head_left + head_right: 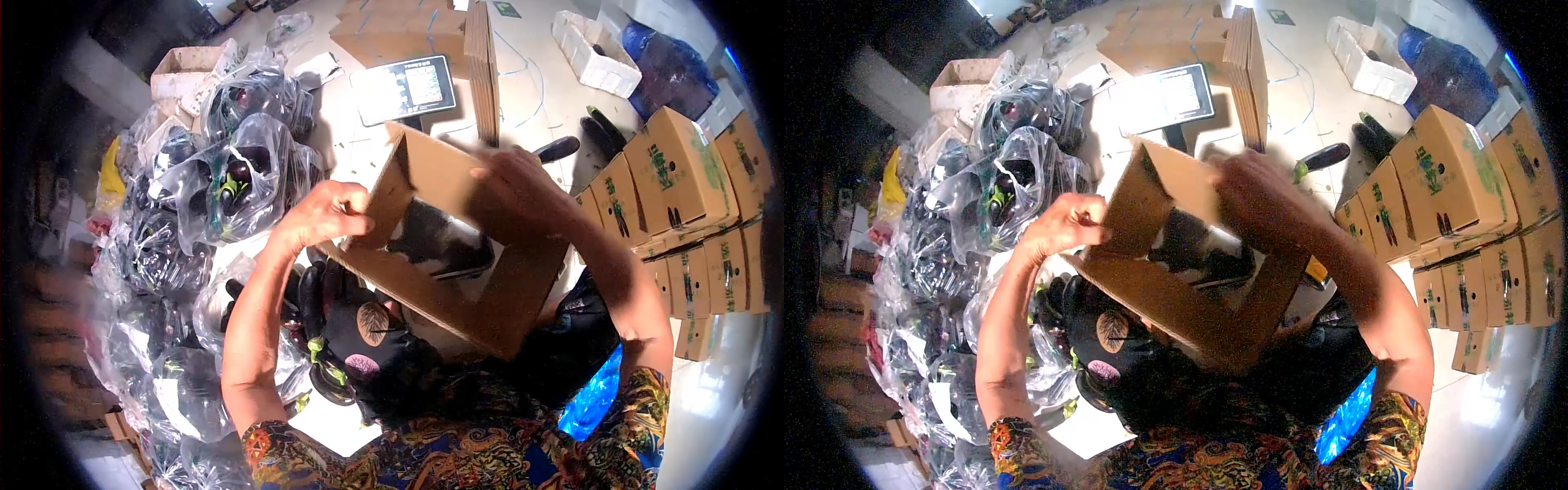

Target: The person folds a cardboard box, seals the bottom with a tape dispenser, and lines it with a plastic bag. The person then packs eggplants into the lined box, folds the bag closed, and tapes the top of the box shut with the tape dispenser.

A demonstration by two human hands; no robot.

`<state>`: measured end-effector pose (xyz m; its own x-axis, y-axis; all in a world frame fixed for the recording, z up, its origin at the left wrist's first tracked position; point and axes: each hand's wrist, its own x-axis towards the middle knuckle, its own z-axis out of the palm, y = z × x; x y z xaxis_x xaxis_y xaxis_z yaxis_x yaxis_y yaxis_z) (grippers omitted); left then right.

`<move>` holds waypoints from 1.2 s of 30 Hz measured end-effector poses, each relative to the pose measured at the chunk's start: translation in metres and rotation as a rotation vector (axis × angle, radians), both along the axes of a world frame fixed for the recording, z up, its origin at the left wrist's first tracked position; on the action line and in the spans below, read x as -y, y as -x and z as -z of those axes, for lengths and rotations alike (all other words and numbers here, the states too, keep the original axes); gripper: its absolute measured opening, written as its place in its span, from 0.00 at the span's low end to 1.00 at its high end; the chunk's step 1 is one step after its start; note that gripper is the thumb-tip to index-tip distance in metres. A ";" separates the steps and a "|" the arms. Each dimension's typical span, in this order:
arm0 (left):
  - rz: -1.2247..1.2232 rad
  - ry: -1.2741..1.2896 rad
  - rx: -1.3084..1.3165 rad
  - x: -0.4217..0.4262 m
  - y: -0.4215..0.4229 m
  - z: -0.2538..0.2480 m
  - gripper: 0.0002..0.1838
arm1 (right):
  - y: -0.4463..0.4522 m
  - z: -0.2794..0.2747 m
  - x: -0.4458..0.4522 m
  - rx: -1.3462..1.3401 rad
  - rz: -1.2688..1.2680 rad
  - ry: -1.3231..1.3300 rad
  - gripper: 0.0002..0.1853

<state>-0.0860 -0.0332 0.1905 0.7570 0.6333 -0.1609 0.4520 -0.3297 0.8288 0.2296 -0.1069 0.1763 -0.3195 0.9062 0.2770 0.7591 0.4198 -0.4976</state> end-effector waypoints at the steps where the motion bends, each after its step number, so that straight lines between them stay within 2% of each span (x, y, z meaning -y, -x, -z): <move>1: 0.082 -0.063 -0.096 0.002 -0.007 -0.002 0.22 | 0.004 0.004 -0.009 -0.001 -0.039 -0.054 0.14; 2: 0.216 -0.088 -0.213 -0.003 -0.013 -0.004 0.20 | 0.009 0.007 -0.017 -0.018 -0.058 0.021 0.13; 4: 0.220 -0.155 -0.388 -0.003 -0.021 0.034 0.17 | 0.018 0.008 -0.034 -0.047 -0.098 0.164 0.11; 5: 0.307 -0.108 -0.422 -0.013 -0.026 0.044 0.11 | 0.022 0.002 -0.038 -0.022 -0.161 0.297 0.10; 6: 0.128 0.540 -0.283 -0.023 -0.022 0.053 0.11 | 0.021 0.009 -0.043 -0.007 -0.188 0.090 0.10; 8: 0.037 0.551 -0.316 -0.032 -0.018 0.050 0.14 | 0.021 0.031 -0.049 0.028 -0.238 -0.313 0.10; 9: 0.148 0.395 -0.288 -0.034 -0.019 0.044 0.14 | 0.018 0.020 -0.047 0.073 -0.150 -0.046 0.09; 10: 0.259 0.233 -0.262 -0.036 -0.020 0.035 0.13 | 0.012 0.014 -0.048 0.097 -0.125 -0.032 0.09; 11: 0.271 0.097 -0.348 -0.040 -0.025 0.015 0.14 | 0.005 0.012 -0.048 0.115 -0.095 -0.016 0.09; 12: 0.238 0.089 -0.352 -0.049 -0.024 0.015 0.14 | 0.002 0.012 -0.047 0.130 -0.062 0.003 0.08; 14: 0.169 0.101 -0.516 -0.063 -0.026 0.031 0.13 | 0.006 0.013 -0.047 0.141 -0.095 -0.018 0.08; 15: 0.035 0.256 -0.482 -0.066 -0.030 0.035 0.13 | 0.007 0.011 -0.048 0.150 -0.111 -0.038 0.08; 18: -0.001 0.267 -0.499 -0.069 -0.037 0.039 0.11 | -0.008 0.006 -0.044 -0.007 -0.059 0.098 0.09; 19: -0.067 0.413 -0.326 -0.073 -0.024 0.051 0.11 | -0.015 0.007 -0.042 -0.017 -0.021 0.032 0.10; 22: -0.120 0.466 -0.174 -0.063 -0.018 0.042 0.12 | -0.038 -0.029 0.007 -0.060 -0.096 -0.255 0.10; 24: -0.129 0.512 -0.152 -0.065 -0.017 0.044 0.11 | -0.038 -0.004 0.038 -0.118 -0.102 -0.258 0.12; 25: -0.159 0.524 -0.149 -0.064 -0.021 0.037 0.11 | -0.035 0.008 0.048 -0.198 -0.244 -0.218 0.11; 26: -0.190 0.538 -0.145 -0.063 -0.023 0.035 0.12 | -0.028 0.009 0.063 -0.054 -0.253 -0.099 0.14; 27: -0.133 0.580 -0.060 -0.068 -0.019 0.044 0.15 | -0.024 0.010 0.061 -0.060 -0.244 -0.141 0.16; 31: -0.086 0.379 -0.184 -0.061 -0.028 0.035 0.40 | 0.022 0.018 0.013 -0.037 -0.169 -0.358 0.30; 32: -0.080 0.374 -0.215 -0.061 -0.030 0.032 0.39 | 0.035 0.041 0.001 -0.076 -0.235 -0.343 0.41; 34: -0.080 0.370 -0.273 -0.059 -0.035 0.028 0.38 | 0.056 0.082 -0.018 0.114 -0.316 -0.236 0.45; 36: -0.108 0.314 -0.282 -0.059 -0.033 0.031 0.35 | 0.071 0.099 -0.021 0.186 -0.347 -0.166 0.44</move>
